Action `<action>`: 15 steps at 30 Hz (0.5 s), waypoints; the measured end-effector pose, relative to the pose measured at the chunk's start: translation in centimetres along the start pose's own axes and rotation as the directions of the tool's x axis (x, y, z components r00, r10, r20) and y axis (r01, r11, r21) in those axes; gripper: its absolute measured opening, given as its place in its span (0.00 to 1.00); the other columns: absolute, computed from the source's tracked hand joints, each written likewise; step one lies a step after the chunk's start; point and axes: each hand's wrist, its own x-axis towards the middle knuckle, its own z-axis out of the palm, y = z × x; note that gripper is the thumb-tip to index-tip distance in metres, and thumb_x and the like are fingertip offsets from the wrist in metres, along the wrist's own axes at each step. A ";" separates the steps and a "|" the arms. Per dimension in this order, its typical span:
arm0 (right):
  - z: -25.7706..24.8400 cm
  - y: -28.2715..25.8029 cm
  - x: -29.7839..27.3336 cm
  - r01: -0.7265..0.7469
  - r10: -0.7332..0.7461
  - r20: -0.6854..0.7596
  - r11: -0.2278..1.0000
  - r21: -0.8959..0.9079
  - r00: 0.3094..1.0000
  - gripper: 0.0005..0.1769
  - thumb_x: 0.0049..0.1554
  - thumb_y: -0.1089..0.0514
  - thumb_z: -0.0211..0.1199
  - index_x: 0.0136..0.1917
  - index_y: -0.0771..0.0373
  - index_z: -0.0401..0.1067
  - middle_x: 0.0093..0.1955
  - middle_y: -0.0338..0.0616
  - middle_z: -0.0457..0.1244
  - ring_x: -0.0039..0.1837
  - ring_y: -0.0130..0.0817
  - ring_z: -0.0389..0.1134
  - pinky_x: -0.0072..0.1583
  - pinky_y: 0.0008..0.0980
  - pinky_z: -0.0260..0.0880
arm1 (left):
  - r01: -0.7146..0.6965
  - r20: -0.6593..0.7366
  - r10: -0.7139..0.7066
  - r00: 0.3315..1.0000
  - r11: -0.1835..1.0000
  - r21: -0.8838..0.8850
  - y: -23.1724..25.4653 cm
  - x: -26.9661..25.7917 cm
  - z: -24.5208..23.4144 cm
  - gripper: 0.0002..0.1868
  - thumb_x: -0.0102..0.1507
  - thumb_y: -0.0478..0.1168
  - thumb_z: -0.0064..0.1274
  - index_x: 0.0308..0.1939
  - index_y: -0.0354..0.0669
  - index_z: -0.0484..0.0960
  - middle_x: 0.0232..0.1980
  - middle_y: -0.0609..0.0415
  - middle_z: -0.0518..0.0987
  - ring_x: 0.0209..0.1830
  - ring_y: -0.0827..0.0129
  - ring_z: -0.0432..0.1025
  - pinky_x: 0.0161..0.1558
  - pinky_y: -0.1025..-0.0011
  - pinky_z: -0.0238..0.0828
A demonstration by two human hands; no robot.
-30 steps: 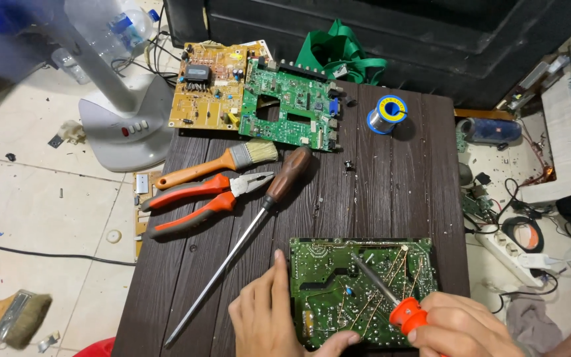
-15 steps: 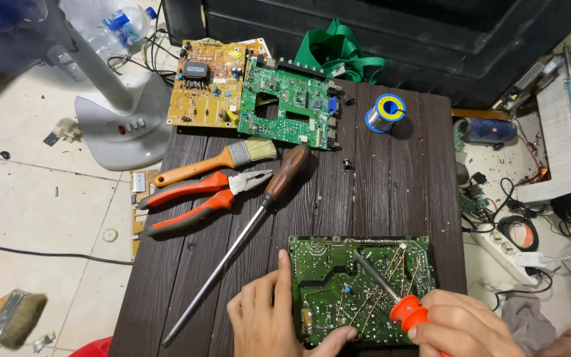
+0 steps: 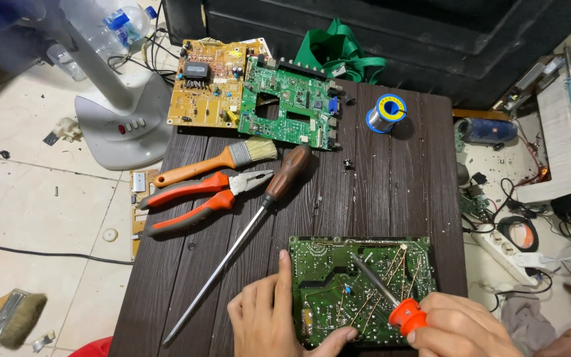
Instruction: Soldering electronic components on a circuit board and using a screwdriver to adjust parts.
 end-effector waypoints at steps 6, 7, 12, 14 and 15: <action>0.1 -0.8 0.9 -0.021 0.020 -0.010 0.999 -0.040 1.000 0.01 0.53 0.57 0.64 0.39 0.53 0.74 0.38 0.32 0.65 0.44 0.34 0.72 0.52 0.31 0.77 | -0.015 0.000 0.015 1.000 1.000 0.015 -0.2 -0.1 0.1 0.74 0.40 0.93 0.51 0.73 0.42 0.68 0.40 0.59 0.78 0.43 0.65 0.73 0.44 0.59 0.64; 0.2 -0.6 0.8 -0.020 0.019 -0.010 0.999 -0.039 1.000 0.01 0.53 0.57 0.64 0.39 0.53 0.74 0.38 0.32 0.65 0.44 0.34 0.72 0.52 0.31 0.77 | -0.014 -0.001 0.014 1.000 1.000 0.015 -0.1 -0.1 0.1 0.74 0.40 0.93 0.51 0.73 0.42 0.68 0.40 0.59 0.78 0.43 0.65 0.73 0.44 0.59 0.64; 0.1 -0.2 0.4 0.026 -0.026 0.013 0.999 0.047 1.000 0.05 0.52 0.56 0.67 0.43 0.55 0.75 0.41 0.32 0.66 0.42 0.33 0.71 0.47 0.32 0.74 | -0.033 -0.015 0.033 0.999 0.999 0.024 -0.1 -0.1 0.0 0.73 0.41 0.93 0.50 0.73 0.41 0.69 0.36 0.60 0.75 0.40 0.65 0.72 0.42 0.60 0.63; 0.3 -0.1 0.7 0.048 -0.048 0.002 0.998 0.044 0.999 0.04 0.52 0.57 0.67 0.43 0.56 0.75 0.41 0.32 0.66 0.41 0.33 0.70 0.45 0.31 0.73 | -0.038 -0.006 0.038 0.999 0.999 0.025 -0.2 -0.1 0.0 0.73 0.41 0.93 0.51 0.73 0.40 0.69 0.36 0.60 0.75 0.39 0.65 0.72 0.42 0.60 0.63; 0.4 -0.1 0.9 0.071 -0.070 -0.009 0.997 0.041 0.997 0.04 0.53 0.58 0.66 0.43 0.56 0.74 0.40 0.33 0.65 0.39 0.33 0.68 0.43 0.30 0.71 | -0.042 0.003 0.042 0.999 0.999 0.025 -0.3 -0.1 0.0 0.74 0.41 0.93 0.51 0.73 0.39 0.69 0.35 0.61 0.75 0.39 0.65 0.72 0.41 0.60 0.63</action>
